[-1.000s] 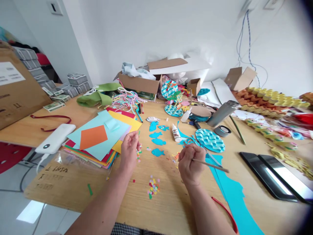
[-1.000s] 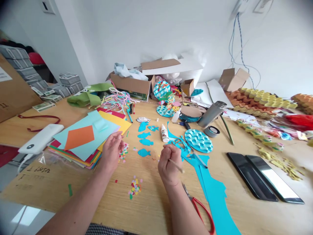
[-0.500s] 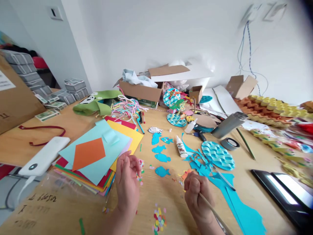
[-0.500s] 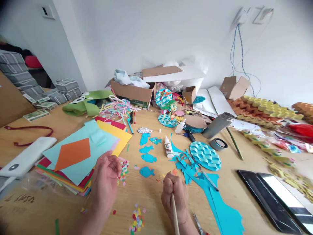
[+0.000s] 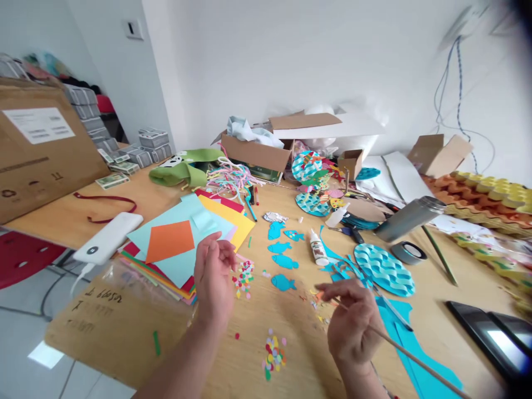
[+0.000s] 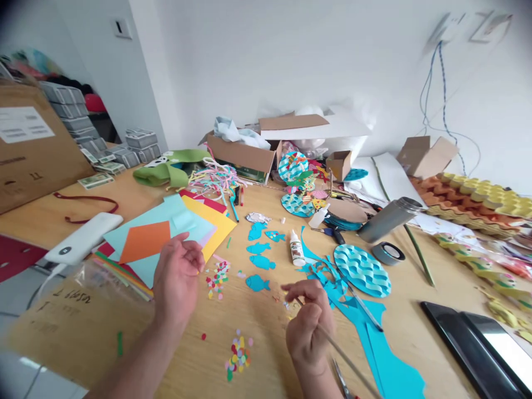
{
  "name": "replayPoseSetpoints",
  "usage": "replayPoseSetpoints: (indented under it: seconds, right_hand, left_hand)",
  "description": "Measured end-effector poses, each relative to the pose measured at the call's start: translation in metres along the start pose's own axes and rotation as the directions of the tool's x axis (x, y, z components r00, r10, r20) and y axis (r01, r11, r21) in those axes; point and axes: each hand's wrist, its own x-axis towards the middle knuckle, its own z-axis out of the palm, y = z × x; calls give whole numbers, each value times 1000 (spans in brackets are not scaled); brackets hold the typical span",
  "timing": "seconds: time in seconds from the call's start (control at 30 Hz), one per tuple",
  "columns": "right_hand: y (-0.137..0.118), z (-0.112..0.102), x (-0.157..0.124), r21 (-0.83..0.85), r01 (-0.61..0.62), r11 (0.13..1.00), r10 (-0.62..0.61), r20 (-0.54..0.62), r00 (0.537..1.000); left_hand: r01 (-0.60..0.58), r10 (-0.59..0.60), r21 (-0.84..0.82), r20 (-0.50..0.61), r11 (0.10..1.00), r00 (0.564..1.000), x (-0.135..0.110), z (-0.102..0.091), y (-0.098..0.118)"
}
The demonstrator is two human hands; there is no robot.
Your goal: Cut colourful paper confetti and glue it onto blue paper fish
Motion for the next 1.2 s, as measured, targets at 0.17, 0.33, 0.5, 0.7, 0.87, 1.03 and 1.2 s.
replayPoseSetpoints:
  seconds: [0.17, 0.33, 0.5, 0.7, 0.87, 1.03, 1.2]
  right_hand:
    - [-3, 2, 6, -183, -66, 981, 64, -13, 998]
    - [-5, 2, 5, -183, -79, 980, 102, 117, 988]
    - [-2, 2, 5, -246, 7, 969, 38, 176, 984]
    - [-3, 4, 5, -254, 40, 966, 17, 219, 975]
    - [-6, 3, 6, -270, 33, 962, 29, 222, 975]
    - [-8, 2, 8, -269, 1, 963, 50, 183, 982]
    - [-9, 1, 8, -249, 1, 968, 43, 170, 985]
  left_hand:
    - [-47, -55, 359, 270, 932, 961, -1, -1, 16]
    - [-645, -56, 665, 712, 377, 700, 4, -21, 14]
    - [-810, -319, 586, 770, 13, 552, 12, -47, -8]
    - [-848, -325, 528, 811, 46, 487, 13, -55, -23]
    - [-853, -243, 490, 862, 178, 445, 15, -57, -25]
    - [-859, -245, 475, 871, 191, 427, 14, -58, -25]
    - [-878, -249, 438, 888, 193, 388, 10, -60, -27]
